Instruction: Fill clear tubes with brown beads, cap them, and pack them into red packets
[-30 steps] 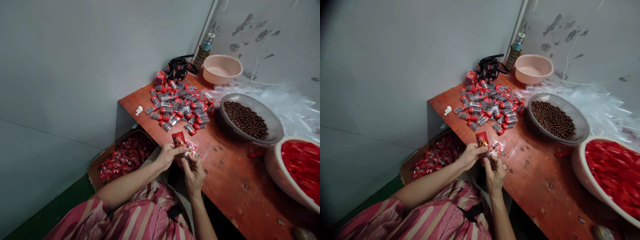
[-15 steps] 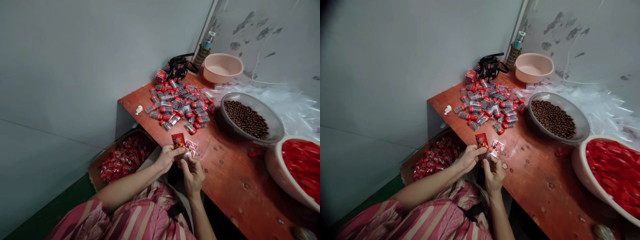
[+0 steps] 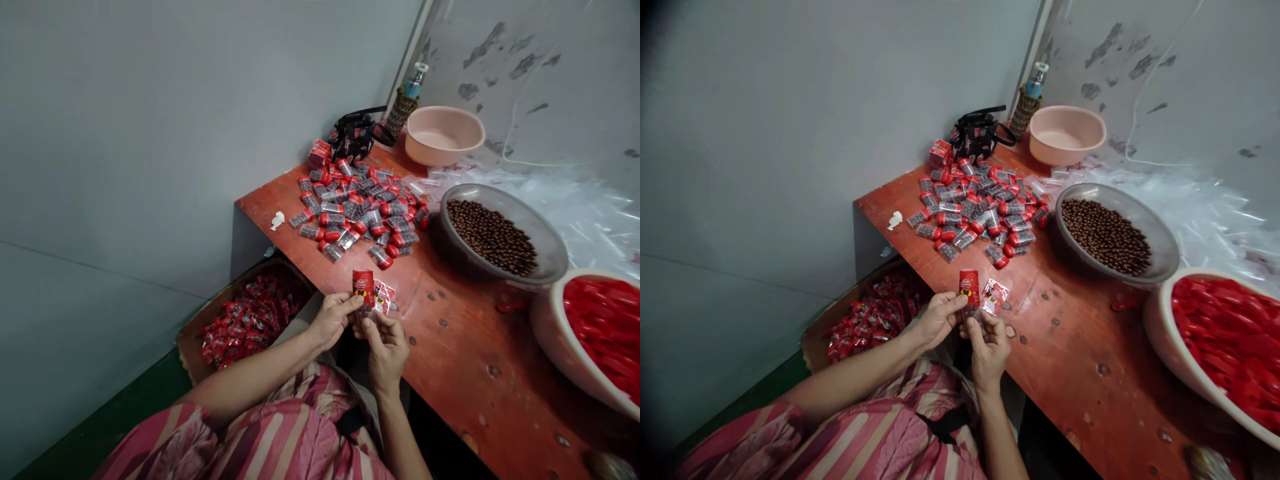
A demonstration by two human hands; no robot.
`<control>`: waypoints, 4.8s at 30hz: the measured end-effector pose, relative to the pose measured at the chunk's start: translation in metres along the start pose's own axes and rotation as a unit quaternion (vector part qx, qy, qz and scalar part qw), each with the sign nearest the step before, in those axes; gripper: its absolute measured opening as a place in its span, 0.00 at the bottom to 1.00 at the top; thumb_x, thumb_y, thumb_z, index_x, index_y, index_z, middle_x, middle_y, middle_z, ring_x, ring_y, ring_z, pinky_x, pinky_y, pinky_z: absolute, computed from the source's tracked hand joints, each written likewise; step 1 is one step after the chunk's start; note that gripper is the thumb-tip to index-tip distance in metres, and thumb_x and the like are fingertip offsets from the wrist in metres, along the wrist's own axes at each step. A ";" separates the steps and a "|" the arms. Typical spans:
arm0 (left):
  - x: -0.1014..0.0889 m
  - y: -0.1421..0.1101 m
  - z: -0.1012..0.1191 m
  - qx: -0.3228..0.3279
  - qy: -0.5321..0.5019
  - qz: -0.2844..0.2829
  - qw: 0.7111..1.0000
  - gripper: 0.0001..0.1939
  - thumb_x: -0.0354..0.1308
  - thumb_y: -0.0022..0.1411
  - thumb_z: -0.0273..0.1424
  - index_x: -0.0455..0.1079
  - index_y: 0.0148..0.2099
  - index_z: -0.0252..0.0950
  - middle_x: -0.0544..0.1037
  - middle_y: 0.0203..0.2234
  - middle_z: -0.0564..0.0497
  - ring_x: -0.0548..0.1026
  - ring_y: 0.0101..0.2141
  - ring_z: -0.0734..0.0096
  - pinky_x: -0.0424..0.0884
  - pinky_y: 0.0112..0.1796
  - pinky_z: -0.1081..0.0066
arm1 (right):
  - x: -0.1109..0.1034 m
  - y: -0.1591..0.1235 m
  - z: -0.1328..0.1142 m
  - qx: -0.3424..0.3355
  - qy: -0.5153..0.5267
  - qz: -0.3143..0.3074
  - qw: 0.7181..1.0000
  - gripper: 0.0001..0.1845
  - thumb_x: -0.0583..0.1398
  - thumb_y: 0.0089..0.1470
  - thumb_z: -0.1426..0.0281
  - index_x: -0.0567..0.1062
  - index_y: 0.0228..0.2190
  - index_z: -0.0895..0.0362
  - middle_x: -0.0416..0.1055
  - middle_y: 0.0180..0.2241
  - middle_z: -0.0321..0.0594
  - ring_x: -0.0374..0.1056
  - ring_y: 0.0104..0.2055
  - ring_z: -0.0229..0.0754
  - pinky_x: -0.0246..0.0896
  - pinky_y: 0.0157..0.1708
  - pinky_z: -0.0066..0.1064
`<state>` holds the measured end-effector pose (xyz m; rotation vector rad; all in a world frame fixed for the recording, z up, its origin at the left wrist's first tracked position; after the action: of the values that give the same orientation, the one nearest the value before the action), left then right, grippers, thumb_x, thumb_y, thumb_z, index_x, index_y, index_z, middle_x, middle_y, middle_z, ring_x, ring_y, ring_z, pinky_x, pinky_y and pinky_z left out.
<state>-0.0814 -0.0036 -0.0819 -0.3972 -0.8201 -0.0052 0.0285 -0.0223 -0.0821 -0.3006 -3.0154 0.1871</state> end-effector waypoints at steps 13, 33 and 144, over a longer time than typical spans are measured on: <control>-0.012 -0.006 0.006 0.027 -0.014 0.051 0.998 0.13 0.65 0.45 0.34 0.70 0.25 0.27 0.70 0.18 0.52 0.66 0.19 0.80 0.62 0.23 0.77 | 0.014 -0.002 0.009 0.046 0.070 -0.108 0.991 0.16 0.63 0.45 0.68 0.69 0.38 0.57 0.74 0.32 0.39 0.72 0.32 0.41 0.70 0.34 0.37; -0.155 -0.070 0.036 0.094 0.203 0.277 0.934 0.15 0.59 0.53 0.37 0.71 0.42 0.37 0.73 0.44 0.44 0.72 0.43 0.61 0.67 0.47 0.62 | -0.004 0.041 0.001 -0.273 -0.598 -0.142 0.740 0.33 0.44 0.57 0.55 0.55 0.56 0.65 0.51 0.58 0.59 0.45 0.60 0.57 0.34 0.55 0.57; -0.002 0.023 0.011 -0.025 0.170 0.001 0.985 0.16 0.67 0.40 0.37 0.73 0.26 0.26 0.73 0.16 0.50 0.69 0.17 0.76 0.64 0.21 0.75 | 0.008 0.020 0.006 0.019 -0.054 -0.127 0.990 0.12 0.58 0.50 0.61 0.69 0.30 0.59 0.67 0.19 0.33 0.62 0.17 0.32 0.59 0.15 0.23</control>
<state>-0.0868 0.0209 -0.0849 -0.4311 -0.4821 -0.0897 0.0243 -0.0019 -0.0896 0.1016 -3.1132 0.2453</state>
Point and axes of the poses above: each hand's wrist, its own y-axis towards the middle knuckle, its own x-axis out of the palm, z = x × y, the point moved 8 cm from there along y, towards the middle knuckle
